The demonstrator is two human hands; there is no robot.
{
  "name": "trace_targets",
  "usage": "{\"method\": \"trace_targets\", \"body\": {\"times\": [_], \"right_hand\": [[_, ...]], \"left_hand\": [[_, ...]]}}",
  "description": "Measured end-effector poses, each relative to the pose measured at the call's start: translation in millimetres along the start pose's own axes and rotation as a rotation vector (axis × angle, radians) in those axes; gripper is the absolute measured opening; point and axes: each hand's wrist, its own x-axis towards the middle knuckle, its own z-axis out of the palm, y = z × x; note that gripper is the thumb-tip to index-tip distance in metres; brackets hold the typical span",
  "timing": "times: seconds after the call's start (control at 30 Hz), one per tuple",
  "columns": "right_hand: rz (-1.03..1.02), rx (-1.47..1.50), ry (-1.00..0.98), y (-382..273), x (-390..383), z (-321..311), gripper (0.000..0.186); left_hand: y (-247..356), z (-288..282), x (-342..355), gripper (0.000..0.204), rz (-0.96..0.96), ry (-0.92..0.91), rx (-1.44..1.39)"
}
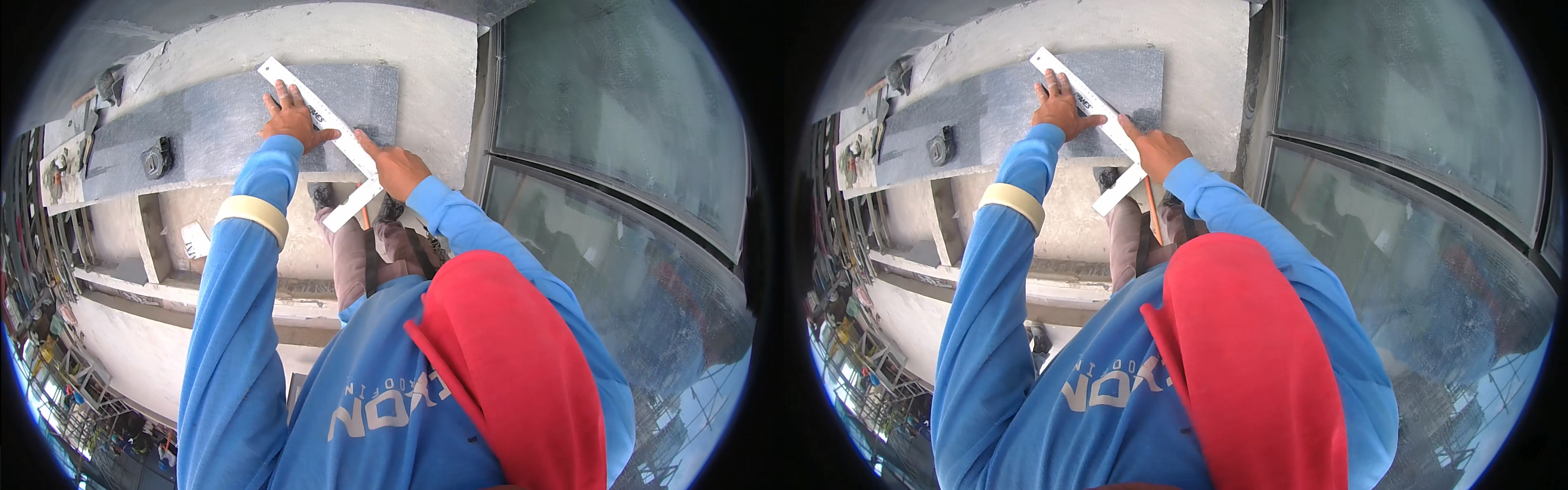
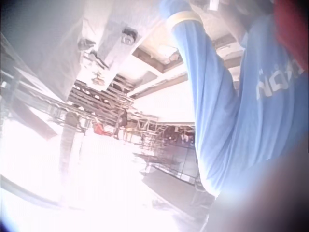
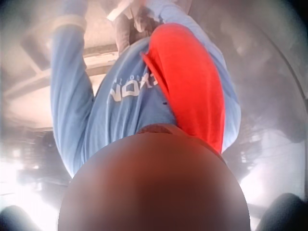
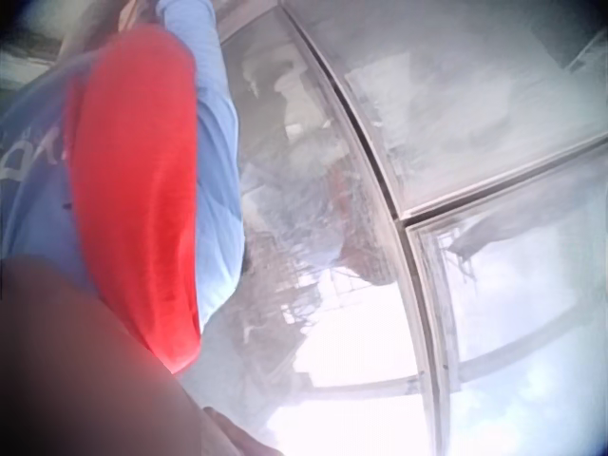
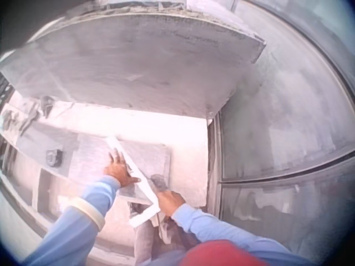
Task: The person measures a dark gray tile with a tape measure and square ruler, then marks it with a pencil. They repeat the process on another tile, adjusting the tools and marking lines for cutting.
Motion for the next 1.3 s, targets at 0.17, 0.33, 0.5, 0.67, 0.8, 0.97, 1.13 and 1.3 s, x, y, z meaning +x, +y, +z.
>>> {"method": "trace_targets", "body": {"times": [0.17, 0.33, 0.5, 0.67, 0.8, 0.97, 1.13, 1.3], "right_hand": [[-0.002, 0.004, -0.023, -37, 60, -25, 0.074], [-0.017, -0.001, 0.035, -72, 112, -44, 0.062], [-0.013, -0.011, -0.026, -49, 69, -38, 0.062], [0.207, -0.077, -0.275, 15, -142, -25, 0.080], [0.573, -0.071, -0.543, 41, -270, -33, 0.067], [0.270, 0.584, 0.384, 41, -215, 8, 0.062], [0.210, 0.885, 0.626, 17, -91, 94, 0.046], [0.440, 1.331, 0.634, -4, -30, 117, 0.046]], "left_hand": [[0, 4, 2, 0.132, -0.023, -0.029, 0.021], [-4, 8, 12, 0.113, 0.016, -0.010, 0.079], [0, 9, 6, 0.128, 0.011, -0.003, 0.078], [0, 9, 2, 0.139, 0.000, 0.039, 0.025], [0, 15, 4, 0.137, 0.006, 0.035, 0.026], [2, 13, 5, 0.139, -0.020, 0.025, 0.054], [2, 24, -3, 0.132, -0.024, 0.110, -0.002], [16, 80, -57, 0.100, 0.012, 0.398, -0.301]]}}
